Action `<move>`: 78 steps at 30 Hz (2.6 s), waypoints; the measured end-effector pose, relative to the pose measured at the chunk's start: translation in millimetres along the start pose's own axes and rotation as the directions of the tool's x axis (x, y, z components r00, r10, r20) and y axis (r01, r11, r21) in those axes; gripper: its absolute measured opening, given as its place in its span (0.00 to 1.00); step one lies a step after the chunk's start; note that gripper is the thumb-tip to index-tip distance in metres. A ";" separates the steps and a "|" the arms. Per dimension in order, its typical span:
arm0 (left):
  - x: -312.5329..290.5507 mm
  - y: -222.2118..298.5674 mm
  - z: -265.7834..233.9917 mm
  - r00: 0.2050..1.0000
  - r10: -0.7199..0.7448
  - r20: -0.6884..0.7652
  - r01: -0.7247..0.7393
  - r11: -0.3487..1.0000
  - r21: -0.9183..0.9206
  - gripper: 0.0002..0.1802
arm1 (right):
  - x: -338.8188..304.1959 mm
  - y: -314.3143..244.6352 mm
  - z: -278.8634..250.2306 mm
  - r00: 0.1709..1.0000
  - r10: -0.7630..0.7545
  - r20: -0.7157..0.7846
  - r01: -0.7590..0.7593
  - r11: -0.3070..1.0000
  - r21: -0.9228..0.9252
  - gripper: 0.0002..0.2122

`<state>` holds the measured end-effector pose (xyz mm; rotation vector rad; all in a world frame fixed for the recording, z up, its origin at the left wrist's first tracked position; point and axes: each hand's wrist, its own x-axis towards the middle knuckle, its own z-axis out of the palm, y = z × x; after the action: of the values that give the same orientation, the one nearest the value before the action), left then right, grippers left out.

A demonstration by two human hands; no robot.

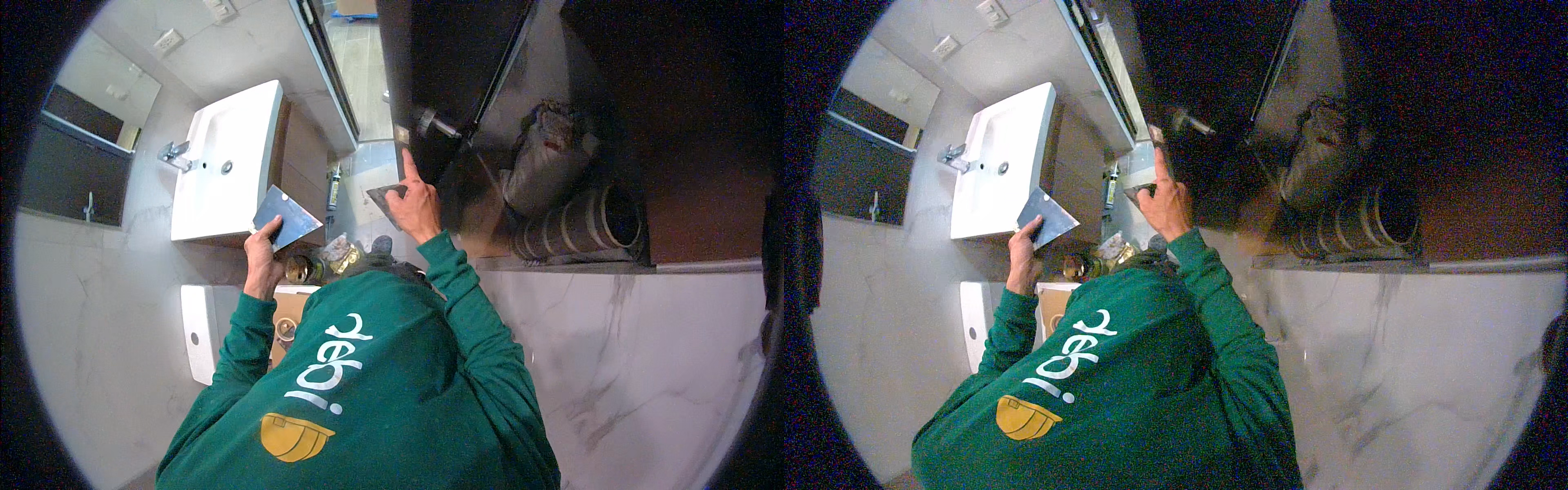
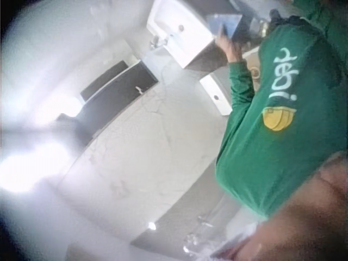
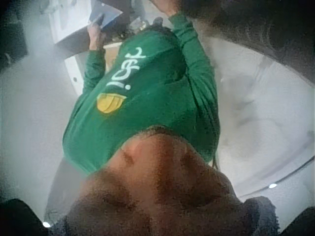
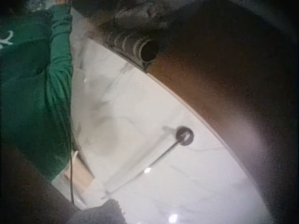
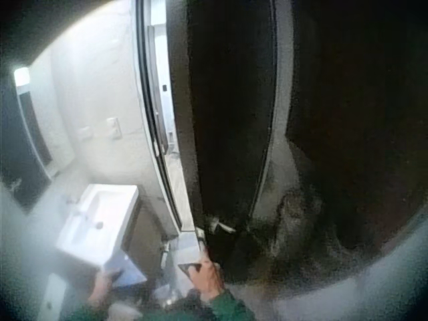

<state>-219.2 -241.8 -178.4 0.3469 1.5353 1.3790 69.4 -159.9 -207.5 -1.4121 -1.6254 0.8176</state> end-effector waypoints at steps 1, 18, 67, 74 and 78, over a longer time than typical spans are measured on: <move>-0.7 -2.1 -2.7 1.000 -0.011 -0.015 0.010 1.000 -0.019 0.13 | -2.0 0.0 2.3 1.000 -0.016 -0.015 0.016 1.000 -0.017 0.40; 25.7 -22.1 -26.5 0.995 -0.092 0.044 0.099 0.974 -0.204 0.09 | -11.7 9.9 19.9 0.980 0.152 -0.130 -0.139 0.985 0.099 0.15; 51.8 -52.3 -36.1 0.982 -0.187 -0.021 0.178 0.960 -0.216 0.09 | 7.2 -17.6 52.2 0.987 0.054 -0.149 -0.059 0.998 -0.028 0.25; 51.7 -51.9 -36.4 0.979 -0.202 -0.018 0.194 0.959 -0.207 0.11 | 29.1 -29.4 51.4 0.994 -0.040 -0.106 0.048 0.996 0.080 0.35; 51.5 -56.7 -37.2 0.980 -0.190 -0.052 0.176 0.964 -0.200 0.11 | 42.9 -21.6 59.7 0.995 -0.022 -0.100 0.031 0.995 0.092 0.37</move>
<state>-250.4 -242.1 -257.6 0.0341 1.4360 1.3922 4.7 -118.9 -209.0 -1.3420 -1.5090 0.7858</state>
